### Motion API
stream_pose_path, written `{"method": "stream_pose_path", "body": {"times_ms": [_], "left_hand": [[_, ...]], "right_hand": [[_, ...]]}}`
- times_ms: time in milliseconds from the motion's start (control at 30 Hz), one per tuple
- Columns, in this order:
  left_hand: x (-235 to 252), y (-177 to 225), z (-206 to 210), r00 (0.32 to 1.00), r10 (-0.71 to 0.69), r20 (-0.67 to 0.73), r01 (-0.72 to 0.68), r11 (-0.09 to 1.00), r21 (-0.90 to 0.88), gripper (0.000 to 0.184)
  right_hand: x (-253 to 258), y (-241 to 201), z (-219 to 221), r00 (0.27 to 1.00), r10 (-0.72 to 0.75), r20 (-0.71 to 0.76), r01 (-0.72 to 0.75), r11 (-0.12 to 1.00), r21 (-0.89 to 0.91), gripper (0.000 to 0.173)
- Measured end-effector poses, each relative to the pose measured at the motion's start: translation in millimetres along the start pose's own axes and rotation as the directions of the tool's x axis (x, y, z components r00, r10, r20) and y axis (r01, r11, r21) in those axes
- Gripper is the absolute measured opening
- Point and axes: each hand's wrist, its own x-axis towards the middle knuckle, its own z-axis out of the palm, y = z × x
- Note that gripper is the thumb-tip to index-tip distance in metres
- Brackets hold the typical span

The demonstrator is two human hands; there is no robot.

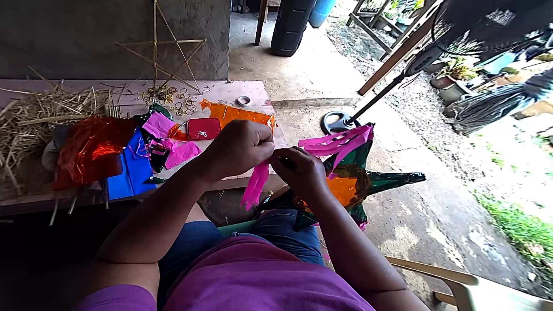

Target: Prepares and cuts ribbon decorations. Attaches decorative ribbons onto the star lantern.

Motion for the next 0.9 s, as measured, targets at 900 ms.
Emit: {"method": "stream_pose_path", "body": {"times_ms": [900], "left_hand": [[-52.0,-26.4,101.1,0.960,0.230,-0.160,-0.146,0.898,0.415,0.019]], "right_hand": [[12.9,11.4,2.4,0.998,-0.047,0.046,0.050,0.998,-0.047,0.023]]}}
